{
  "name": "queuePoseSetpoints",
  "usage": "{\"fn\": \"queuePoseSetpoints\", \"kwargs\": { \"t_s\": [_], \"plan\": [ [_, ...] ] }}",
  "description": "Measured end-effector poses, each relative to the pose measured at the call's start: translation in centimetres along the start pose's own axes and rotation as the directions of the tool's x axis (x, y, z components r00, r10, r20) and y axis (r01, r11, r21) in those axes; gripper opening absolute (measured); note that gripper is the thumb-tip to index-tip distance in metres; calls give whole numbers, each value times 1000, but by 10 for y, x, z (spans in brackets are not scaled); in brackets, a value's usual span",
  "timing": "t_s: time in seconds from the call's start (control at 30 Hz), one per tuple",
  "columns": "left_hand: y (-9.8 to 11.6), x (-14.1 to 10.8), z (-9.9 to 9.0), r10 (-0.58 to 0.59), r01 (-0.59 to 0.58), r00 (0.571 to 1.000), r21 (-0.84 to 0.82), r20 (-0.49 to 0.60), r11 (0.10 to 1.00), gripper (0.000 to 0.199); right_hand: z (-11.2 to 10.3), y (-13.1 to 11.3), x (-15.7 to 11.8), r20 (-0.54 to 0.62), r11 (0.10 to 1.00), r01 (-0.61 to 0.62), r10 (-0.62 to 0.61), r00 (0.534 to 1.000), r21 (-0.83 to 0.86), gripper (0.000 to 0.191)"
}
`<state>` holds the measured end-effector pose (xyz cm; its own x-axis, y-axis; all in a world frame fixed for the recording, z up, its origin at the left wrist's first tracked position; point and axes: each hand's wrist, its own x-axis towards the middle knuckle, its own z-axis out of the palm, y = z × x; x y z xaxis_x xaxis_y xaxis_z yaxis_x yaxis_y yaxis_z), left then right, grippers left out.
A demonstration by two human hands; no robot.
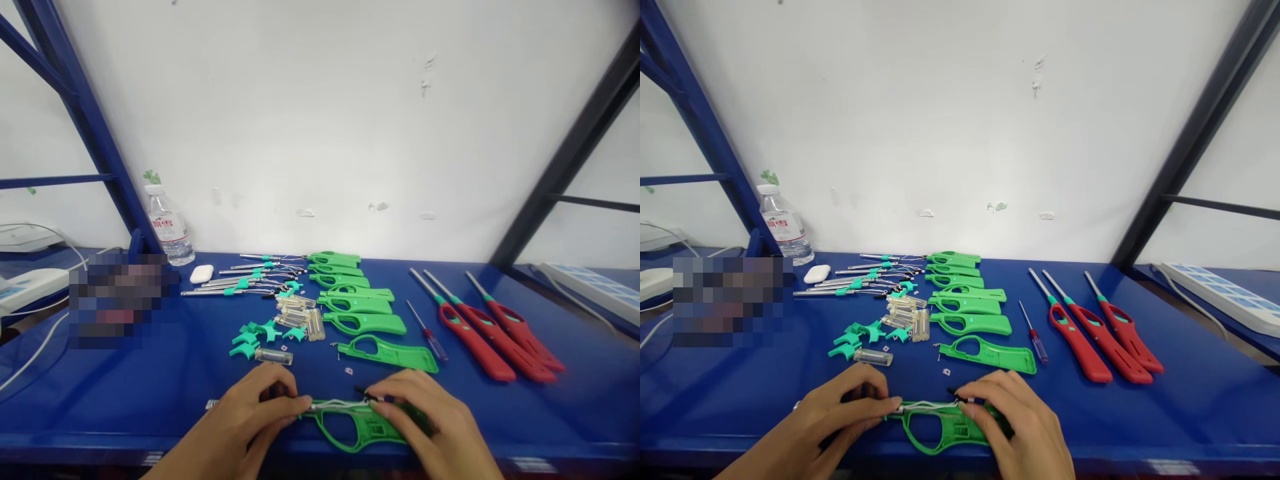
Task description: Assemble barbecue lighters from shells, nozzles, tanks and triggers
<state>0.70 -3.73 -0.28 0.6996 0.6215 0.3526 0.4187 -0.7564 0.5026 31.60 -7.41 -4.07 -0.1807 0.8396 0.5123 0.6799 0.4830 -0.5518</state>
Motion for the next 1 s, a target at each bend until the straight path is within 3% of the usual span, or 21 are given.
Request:
{"fn": "queuePoseSetpoints", "kwargs": {
  "t_s": [0.43, 0.77, 1.0],
  "plan": [
    [-4, 1, 3, 65, -63, 997, 49, -43, 997, 46, 1, -6, -1, -151, 997, -32, 42, 988, 72, 5],
    [-4, 1, 3, 91, -87, 994, 76, -56, 993, 45, -4, -23, 1, -120, 998, -44, 50, 991, 53, 16],
    [-2, 3, 2, 82, -76, 994, 73, -77, 994, 44, -7, -20, -1, -58, 1000, -2, 3, 998, 22, 21]
  ]
}}
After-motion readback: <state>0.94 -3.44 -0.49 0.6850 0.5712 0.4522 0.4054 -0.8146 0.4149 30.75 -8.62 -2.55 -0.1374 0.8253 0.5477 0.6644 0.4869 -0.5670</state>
